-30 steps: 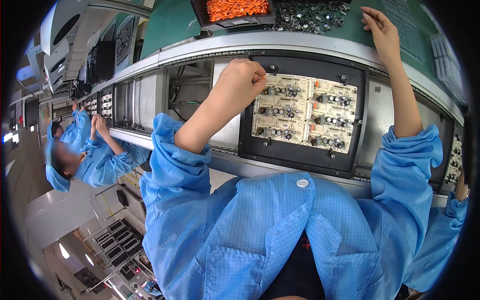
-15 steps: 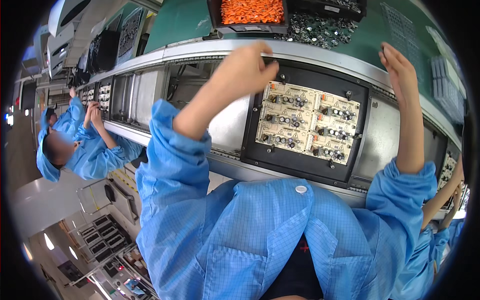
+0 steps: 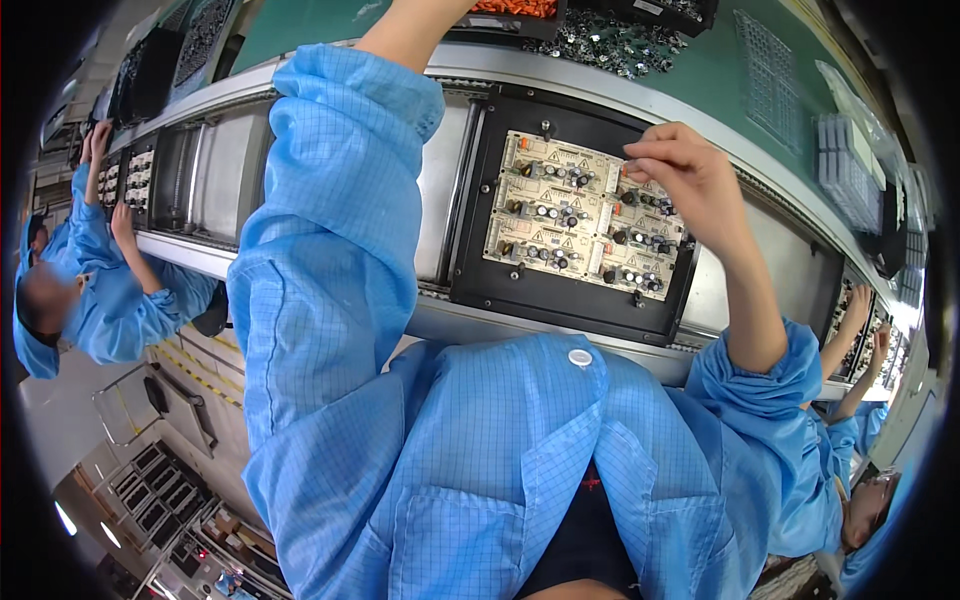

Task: Manually placing small electronic components into specified slots on printed circuit boards at an industrial assembly station.

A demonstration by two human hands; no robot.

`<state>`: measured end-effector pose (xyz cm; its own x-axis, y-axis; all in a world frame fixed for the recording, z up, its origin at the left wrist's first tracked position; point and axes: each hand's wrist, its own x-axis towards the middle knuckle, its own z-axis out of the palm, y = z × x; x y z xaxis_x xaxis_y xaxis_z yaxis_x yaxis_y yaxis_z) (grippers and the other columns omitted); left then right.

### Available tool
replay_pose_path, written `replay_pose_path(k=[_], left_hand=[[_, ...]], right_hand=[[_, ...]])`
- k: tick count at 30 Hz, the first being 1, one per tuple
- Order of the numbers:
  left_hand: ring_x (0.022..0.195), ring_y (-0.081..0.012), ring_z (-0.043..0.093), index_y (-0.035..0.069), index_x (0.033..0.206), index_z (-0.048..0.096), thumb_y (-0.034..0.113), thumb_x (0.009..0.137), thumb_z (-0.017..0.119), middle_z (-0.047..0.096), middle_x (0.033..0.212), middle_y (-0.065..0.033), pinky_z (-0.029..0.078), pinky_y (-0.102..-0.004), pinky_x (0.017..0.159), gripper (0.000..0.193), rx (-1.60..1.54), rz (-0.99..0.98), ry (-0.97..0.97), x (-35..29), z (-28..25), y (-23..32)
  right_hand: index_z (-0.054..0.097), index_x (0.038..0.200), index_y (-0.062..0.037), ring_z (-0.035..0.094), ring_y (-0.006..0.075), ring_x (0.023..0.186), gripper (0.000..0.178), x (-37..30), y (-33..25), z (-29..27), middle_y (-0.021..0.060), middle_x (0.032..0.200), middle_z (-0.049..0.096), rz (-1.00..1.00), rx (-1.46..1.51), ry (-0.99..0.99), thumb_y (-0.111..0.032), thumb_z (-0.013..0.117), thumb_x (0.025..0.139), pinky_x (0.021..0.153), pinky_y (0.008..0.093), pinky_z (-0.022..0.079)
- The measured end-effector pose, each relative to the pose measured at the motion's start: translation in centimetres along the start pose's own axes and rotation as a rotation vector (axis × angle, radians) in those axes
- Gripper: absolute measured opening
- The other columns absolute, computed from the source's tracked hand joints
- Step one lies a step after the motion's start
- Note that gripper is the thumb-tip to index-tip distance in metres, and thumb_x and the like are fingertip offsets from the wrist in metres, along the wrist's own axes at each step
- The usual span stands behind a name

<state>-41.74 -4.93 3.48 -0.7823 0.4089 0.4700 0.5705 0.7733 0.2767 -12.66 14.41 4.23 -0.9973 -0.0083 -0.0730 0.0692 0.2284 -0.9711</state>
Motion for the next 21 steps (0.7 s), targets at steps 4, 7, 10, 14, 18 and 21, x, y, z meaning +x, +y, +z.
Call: replay_pose_path(k=[4, 7, 10, 14, 18, 21], left_hand=[[0.080, -0.0410, 0.066, -0.003, 0.078, 0.071, 0.011, 0.080, 0.072, 0.066, 0.080, -0.0264, 0.053, -0.0461, 0.074, 0.014, -0.145, -0.034, -0.015, -0.5, -1.5, 0.4], [0.079, -0.0405, 0.066, -0.002, 0.077, 0.072, 0.012, 0.079, 0.074, 0.066, 0.078, -0.0259, 0.053, -0.0452, 0.073, 0.015, -0.195, -0.101, 0.026, -0.8, -2.4, 0.7], [0.077, -0.0402, 0.066, -0.004, 0.078, 0.071, 0.013, 0.078, 0.075, 0.065, 0.077, -0.0261, 0.052, -0.0442, 0.072, 0.017, -0.301, -0.119, 0.062, -1.0, -3.0, 1.0], [0.075, -0.0399, 0.066, -0.004, 0.078, 0.071, 0.012, 0.077, 0.076, 0.066, 0.076, -0.0252, 0.052, -0.0432, 0.071, 0.017, -0.371, -0.061, 0.087, -1.8, -4.9, 2.0], [0.074, -0.0400, 0.066, -0.005, 0.076, 0.071, 0.012, 0.077, 0.076, 0.066, 0.075, -0.0251, 0.052, -0.0420, 0.069, 0.018, -0.425, -0.038, 0.021, -4.0, -7.4, 3.3], [0.075, -0.0397, 0.066, -0.005, 0.079, 0.071, 0.012, 0.079, 0.074, 0.067, 0.076, -0.0242, 0.052, -0.0425, 0.070, 0.018, -0.556, -0.124, -0.162, -5.5, -8.1, 4.3]], right_hand=[[0.068, 0.109, 0.0004, 0.068, 0.0203, 0.089, 0.025, 0.3, -0.8, 2.0, 0.0115, 0.099, 0.068, -0.266, -0.632, 0.001, 0.003, 0.065, 0.084, 0.076, 0.0296, 0.054], [0.068, 0.110, -0.0057, 0.067, 0.0250, 0.088, 0.030, 0.8, 0.1, 3.0, 0.0106, 0.096, 0.068, -0.265, -0.698, 0.071, 0.003, 0.067, 0.081, 0.077, 0.0342, 0.053], [0.066, 0.110, -0.0067, 0.066, 0.0258, 0.089, 0.030, 1.0, 0.2, 3.2, 0.0085, 0.093, 0.068, -0.305, -0.784, 0.050, 0.002, 0.067, 0.082, 0.079, 0.0360, 0.052], [0.065, 0.111, -0.0084, 0.063, 0.0267, 0.089, 0.030, 1.1, -0.4, 3.6, 0.0068, 0.089, 0.068, -0.317, -0.881, 0.023, 0.000, 0.067, 0.082, 0.081, 0.0385, 0.050], [0.065, 0.111, -0.0097, 0.062, 0.0271, 0.089, 0.031, 1.1, -1.1, 4.2, 0.0067, 0.087, 0.068, -0.316, -0.948, 0.002, -0.001, 0.067, 0.081, 0.081, 0.0394, 0.049], [0.064, 0.112, -0.0103, 0.061, 0.0274, 0.089, 0.032, 1.1, -0.7, 4.2, 0.0068, 0.086, 0.068, -0.290, -0.967, 0.020, -0.001, 0.068, 0.081, 0.081, 0.0395, 0.049]])
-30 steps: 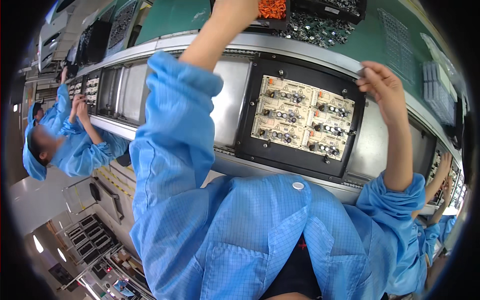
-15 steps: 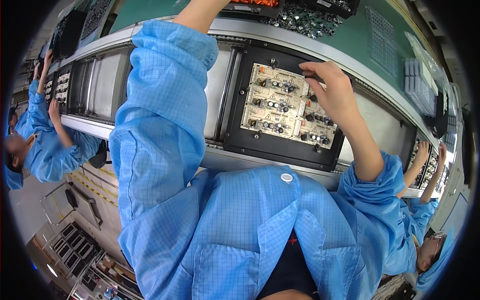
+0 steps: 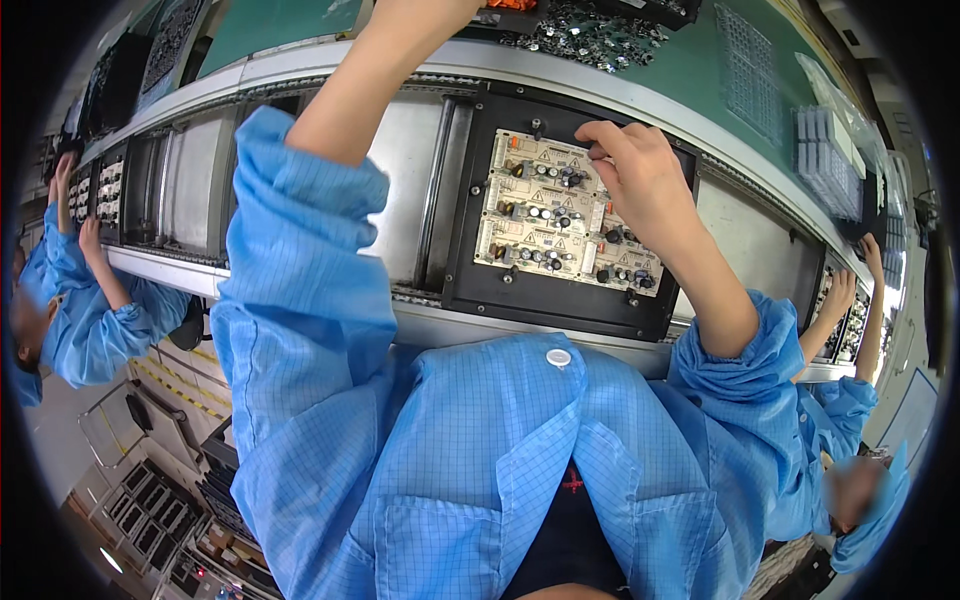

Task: Manually placing small electronic components into specified slots on printed circuit boards at an industrial assembly station.

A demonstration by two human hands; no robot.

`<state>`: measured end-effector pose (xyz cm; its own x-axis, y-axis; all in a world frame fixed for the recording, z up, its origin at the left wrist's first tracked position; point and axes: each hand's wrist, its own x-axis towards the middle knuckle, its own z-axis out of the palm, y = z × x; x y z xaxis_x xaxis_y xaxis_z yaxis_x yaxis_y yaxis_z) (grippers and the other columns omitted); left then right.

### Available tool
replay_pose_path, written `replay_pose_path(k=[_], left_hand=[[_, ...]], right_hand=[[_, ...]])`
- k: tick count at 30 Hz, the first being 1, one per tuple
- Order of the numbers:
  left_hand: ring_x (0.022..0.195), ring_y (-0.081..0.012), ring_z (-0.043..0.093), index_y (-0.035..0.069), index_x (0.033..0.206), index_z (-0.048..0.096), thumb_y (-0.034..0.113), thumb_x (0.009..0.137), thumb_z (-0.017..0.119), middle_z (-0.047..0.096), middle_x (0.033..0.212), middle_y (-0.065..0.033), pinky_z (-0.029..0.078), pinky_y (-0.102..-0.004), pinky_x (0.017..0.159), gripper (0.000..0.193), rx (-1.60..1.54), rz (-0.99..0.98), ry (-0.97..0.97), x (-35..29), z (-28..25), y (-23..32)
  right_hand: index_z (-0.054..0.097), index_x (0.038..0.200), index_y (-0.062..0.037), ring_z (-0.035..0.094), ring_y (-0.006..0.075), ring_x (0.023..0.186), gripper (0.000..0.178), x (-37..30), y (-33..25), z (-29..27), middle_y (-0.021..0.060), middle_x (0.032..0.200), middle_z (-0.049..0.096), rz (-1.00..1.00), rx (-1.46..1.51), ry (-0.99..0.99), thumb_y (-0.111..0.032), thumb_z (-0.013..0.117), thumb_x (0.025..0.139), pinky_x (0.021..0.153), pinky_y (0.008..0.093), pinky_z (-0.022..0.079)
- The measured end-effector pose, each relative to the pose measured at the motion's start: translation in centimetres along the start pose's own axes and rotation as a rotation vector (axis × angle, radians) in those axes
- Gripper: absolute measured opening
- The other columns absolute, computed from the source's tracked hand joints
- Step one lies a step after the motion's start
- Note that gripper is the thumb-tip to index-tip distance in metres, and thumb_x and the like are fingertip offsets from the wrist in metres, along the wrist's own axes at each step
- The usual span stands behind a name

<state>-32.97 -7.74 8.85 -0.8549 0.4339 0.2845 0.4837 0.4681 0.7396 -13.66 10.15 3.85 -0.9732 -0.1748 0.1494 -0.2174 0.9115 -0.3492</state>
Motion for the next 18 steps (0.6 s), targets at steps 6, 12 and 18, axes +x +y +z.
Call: replay_pose_path(k=[6, 12, 18], left_hand=[[0.066, -0.0113, 0.062, -0.001, 0.097, 0.073, 0.015, 0.085, 0.072, 0.070, 0.077, -0.0074, 0.051, -0.0284, 0.063, 0.020, 0.069, 0.024, -0.211, -4.5, -0.4, -2.5], [0.069, -0.0252, 0.070, -0.004, 0.095, 0.072, 0.005, 0.084, 0.067, 0.071, 0.079, -0.0188, 0.053, -0.0308, 0.062, 0.015, -0.115, -0.246, -0.338, -10.5, -0.6, -0.1], [0.070, -0.0293, 0.069, -0.006, 0.092, 0.068, 0.004, 0.084, 0.065, 0.070, 0.080, -0.0191, 0.055, -0.0352, 0.066, 0.013, -0.112, -0.180, -0.339, -14.1, 0.9, 0.8]], right_hand=[[0.065, 0.111, -0.0106, 0.062, 0.0268, 0.091, 0.031, 0.0, 0.6, 0.3, 0.0063, 0.089, 0.069, 0.002, -0.012, 0.014, -0.002, 0.068, 0.082, 0.079, 0.0397, 0.050], [0.065, 0.113, -0.0076, 0.067, 0.0199, 0.086, 0.030, 4.8, 10.3, -1.4, 0.0078, 0.096, 0.071, 0.214, 0.078, 0.254, -0.005, 0.069, 0.084, 0.076, 0.0322, 0.053], [0.065, 0.114, -0.0069, 0.066, 0.0148, 0.084, 0.030, 7.0, 14.1, 1.0, 0.0092, 0.093, 0.070, 0.272, 0.184, 0.286, -0.005, 0.069, 0.085, 0.078, 0.0273, 0.052]])
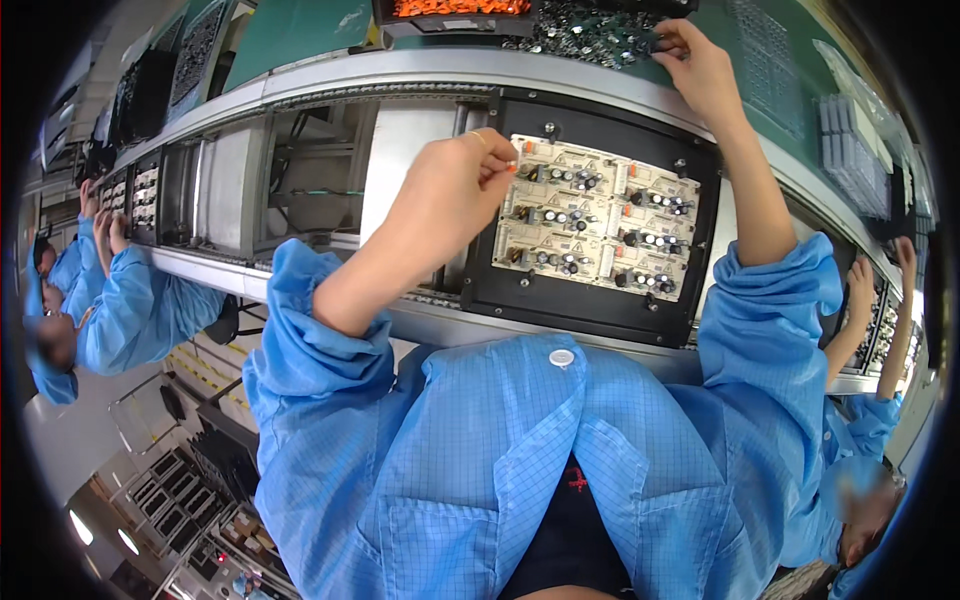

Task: Manually placing small electronic components into specified slots on printed circuit boards at an industrial assembly station.

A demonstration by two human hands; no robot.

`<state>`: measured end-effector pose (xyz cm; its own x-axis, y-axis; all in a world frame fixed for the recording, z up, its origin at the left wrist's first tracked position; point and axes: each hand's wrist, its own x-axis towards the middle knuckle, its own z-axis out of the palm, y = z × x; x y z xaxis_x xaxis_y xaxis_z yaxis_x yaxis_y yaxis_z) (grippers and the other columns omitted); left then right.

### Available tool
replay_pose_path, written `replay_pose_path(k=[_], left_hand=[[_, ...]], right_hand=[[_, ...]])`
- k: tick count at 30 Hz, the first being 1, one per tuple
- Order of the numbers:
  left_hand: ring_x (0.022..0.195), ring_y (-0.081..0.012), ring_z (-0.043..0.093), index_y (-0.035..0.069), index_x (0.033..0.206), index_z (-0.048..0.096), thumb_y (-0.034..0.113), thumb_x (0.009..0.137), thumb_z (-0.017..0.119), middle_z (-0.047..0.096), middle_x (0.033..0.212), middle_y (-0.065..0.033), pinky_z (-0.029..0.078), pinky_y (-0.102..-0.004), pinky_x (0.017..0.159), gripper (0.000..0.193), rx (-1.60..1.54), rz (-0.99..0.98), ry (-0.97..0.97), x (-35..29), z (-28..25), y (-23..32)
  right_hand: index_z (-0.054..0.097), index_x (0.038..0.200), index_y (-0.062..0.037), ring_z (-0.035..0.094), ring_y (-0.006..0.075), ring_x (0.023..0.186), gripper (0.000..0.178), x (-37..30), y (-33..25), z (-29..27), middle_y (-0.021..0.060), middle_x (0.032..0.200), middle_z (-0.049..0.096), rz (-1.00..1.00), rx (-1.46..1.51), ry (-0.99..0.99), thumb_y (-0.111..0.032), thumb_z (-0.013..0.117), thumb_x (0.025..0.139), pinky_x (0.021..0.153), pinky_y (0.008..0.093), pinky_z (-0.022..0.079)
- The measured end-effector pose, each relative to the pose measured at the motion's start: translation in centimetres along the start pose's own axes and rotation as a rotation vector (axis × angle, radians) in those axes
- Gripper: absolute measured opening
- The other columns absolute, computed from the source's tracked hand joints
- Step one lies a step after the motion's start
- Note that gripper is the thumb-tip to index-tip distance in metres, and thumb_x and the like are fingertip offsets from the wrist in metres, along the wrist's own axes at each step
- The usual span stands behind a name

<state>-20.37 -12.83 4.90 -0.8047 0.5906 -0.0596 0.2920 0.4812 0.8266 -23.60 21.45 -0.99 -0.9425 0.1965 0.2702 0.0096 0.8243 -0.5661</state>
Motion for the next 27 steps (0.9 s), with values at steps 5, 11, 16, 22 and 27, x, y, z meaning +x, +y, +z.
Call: replay_pose_path(k=[5, 11, 16, 22, 27], left_hand=[[0.078, -0.0351, 0.067, -0.005, 0.089, 0.066, 0.002, 0.082, 0.064, 0.069, 0.082, -0.0206, 0.055, -0.0398, 0.073, 0.010, 0.120, -0.002, -0.074, -0.3, 1.0, 0.3], [0.086, -0.0379, 0.063, -0.004, 0.087, 0.067, 0.000, 0.080, 0.064, 0.066, 0.083, -0.0211, 0.052, -0.0429, 0.079, 0.009, 0.339, 0.149, -0.095, -0.2, 1.4, 0.2], [0.085, -0.0366, 0.061, -0.005, 0.079, 0.066, -0.005, 0.074, 0.061, 0.064, 0.081, -0.0211, 0.049, -0.0428, 0.081, 0.007, 0.482, 0.268, -0.143, 0.0, 1.5, 0.6], [0.087, -0.0380, 0.062, -0.005, 0.086, 0.066, 0.002, 0.080, 0.068, 0.066, 0.082, -0.0202, 0.051, -0.0444, 0.078, 0.009, 0.559, 0.243, -0.199, 0.2, 1.7, 1.2], [0.086, -0.0380, 0.063, -0.005, 0.082, 0.065, 0.001, 0.077, 0.066, 0.065, 0.080, -0.0212, 0.050, -0.0440, 0.079, 0.008, 0.587, 0.272, -0.207, 0.3, 2.0, 1.2]], right_hand=[[0.066, 0.114, -0.0057, 0.065, 0.0125, 0.084, 0.026, 0.2, 1.4, 0.0, 0.0069, 0.093, 0.071, -0.054, 0.061, -0.007, -0.007, 0.068, 0.088, 0.077, 0.0255, 0.052], [0.068, 0.110, -0.0017, 0.062, 0.0078, 0.084, 0.021, -1.9, 0.7, -2.7, 0.0017, 0.094, 0.070, 0.080, 0.208, -0.065, -0.011, 0.066, 0.091, 0.077, 0.0236, 0.050], [0.069, 0.107, 0.0008, 0.061, 0.0065, 0.085, 0.018, -5.0, -3.0, -5.1, 0.0005, 0.094, 0.068, 0.099, 0.321, -0.085, -0.009, 0.067, 0.091, 0.077, 0.0228, 0.050], [0.068, 0.104, 0.0026, 0.060, 0.0073, 0.086, 0.016, -8.5, -3.4, -7.0, 0.0012, 0.098, 0.066, 0.145, 0.527, -0.094, -0.001, 0.068, 0.088, 0.079, 0.0216, 0.050], [0.067, 0.101, 0.0045, 0.060, 0.0092, 0.088, 0.015, -11.0, -4.1, -7.7, 0.0032, 0.104, 0.063, 0.146, 0.672, -0.140, 0.004, 0.068, 0.086, 0.080, 0.0212, 0.051]])
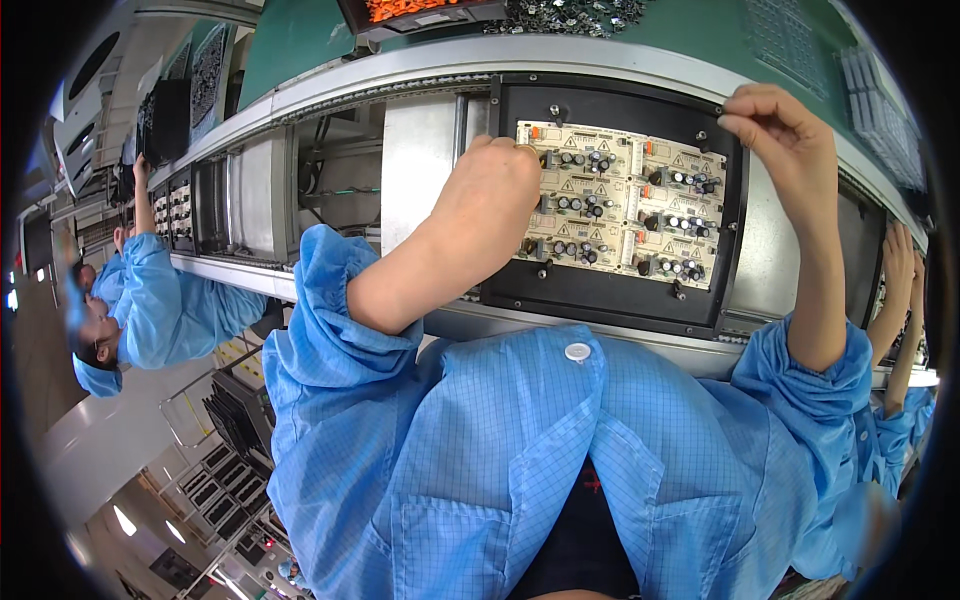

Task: Manually placing small electronic components into specified slots on printed circuit boards at an industrial assembly station.

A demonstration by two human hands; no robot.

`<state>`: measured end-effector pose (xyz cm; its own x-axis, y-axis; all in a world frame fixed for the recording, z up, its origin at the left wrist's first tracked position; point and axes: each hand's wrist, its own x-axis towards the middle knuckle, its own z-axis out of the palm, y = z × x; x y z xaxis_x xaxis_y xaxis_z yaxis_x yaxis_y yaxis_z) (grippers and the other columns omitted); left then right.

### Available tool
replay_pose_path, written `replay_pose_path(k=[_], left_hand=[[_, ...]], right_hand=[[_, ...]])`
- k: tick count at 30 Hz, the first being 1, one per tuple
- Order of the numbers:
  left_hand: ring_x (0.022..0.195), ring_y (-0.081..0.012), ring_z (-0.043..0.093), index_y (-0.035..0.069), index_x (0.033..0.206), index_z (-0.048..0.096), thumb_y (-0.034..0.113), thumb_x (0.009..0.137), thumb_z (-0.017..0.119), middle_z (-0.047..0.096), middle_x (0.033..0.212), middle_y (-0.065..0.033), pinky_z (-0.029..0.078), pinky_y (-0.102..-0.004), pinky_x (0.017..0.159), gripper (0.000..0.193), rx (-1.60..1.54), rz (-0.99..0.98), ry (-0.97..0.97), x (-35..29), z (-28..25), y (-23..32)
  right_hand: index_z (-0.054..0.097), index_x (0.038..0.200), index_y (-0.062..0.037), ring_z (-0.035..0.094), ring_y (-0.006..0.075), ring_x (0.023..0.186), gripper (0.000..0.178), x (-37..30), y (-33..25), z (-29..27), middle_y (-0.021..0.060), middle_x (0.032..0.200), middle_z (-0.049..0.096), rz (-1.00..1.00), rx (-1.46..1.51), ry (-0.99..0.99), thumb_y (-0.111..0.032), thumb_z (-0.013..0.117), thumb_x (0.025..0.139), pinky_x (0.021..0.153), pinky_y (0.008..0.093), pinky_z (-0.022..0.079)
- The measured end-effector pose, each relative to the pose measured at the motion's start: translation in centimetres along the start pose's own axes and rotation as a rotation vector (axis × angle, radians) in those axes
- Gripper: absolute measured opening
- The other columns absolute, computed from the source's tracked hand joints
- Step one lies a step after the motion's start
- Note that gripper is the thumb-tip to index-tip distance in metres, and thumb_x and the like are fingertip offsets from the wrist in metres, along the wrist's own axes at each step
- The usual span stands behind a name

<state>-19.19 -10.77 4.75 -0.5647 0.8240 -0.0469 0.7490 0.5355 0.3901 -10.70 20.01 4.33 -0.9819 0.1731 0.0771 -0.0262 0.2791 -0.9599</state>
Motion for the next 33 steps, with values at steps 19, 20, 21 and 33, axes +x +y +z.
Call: replay_pose_path(k=[19, 20, 21, 33], left_hand=[[0.085, -0.0426, 0.065, -0.002, 0.083, 0.067, 0.012, 0.082, 0.068, 0.066, 0.083, -0.0260, 0.052, -0.0491, 0.078, 0.014, 0.243, -0.195, 0.662, 15.4, -5.8, -17.3], [0.085, -0.0425, 0.065, -0.001, 0.083, 0.067, 0.011, 0.081, 0.068, 0.066, 0.083, -0.0258, 0.052, -0.0490, 0.078, 0.013, 0.267, -0.204, 0.674, 15.6, -5.8, -17.3], [0.085, -0.0424, 0.065, -0.001, 0.083, 0.068, 0.010, 0.081, 0.068, 0.066, 0.082, -0.0256, 0.052, -0.0490, 0.078, 0.012, 0.291, -0.215, 0.685, 15.7, -5.9, -17.3], [0.081, -0.0377, 0.068, -0.003, 0.081, 0.070, 0.009, 0.076, 0.068, 0.069, 0.082, -0.0232, 0.054, -0.0438, 0.076, 0.013, -0.058, -0.201, 0.672, 11.5, -8.9, -12.8]], right_hand=[[0.061, 0.110, -0.0033, 0.064, 0.0265, 0.085, 0.032, -2.8, -3.1, 10.0, 0.0128, 0.093, 0.061, -0.269, -0.692, -0.233, 0.008, 0.065, 0.080, 0.076, 0.0359, 0.053], [0.060, 0.111, -0.0038, 0.064, 0.0261, 0.085, 0.034, -2.7, -3.1, 10.1, 0.0122, 0.092, 0.061, -0.277, -0.712, -0.235, 0.007, 0.065, 0.080, 0.076, 0.0364, 0.053], [0.060, 0.111, -0.0038, 0.064, 0.0261, 0.085, 0.034, -2.7, -3.1, 10.1, 0.0122, 0.092, 0.061, -0.276, -0.715, -0.240, 0.007, 0.065, 0.080, 0.076, 0.0364, 0.053], [0.062, 0.110, -0.0089, 0.062, 0.0277, 0.084, 0.033, -2.1, -3.5, 10.9, 0.0061, 0.083, 0.066, -0.364, -0.961, -0.250, 0.002, 0.069, 0.079, 0.074, 0.0398, 0.050]])
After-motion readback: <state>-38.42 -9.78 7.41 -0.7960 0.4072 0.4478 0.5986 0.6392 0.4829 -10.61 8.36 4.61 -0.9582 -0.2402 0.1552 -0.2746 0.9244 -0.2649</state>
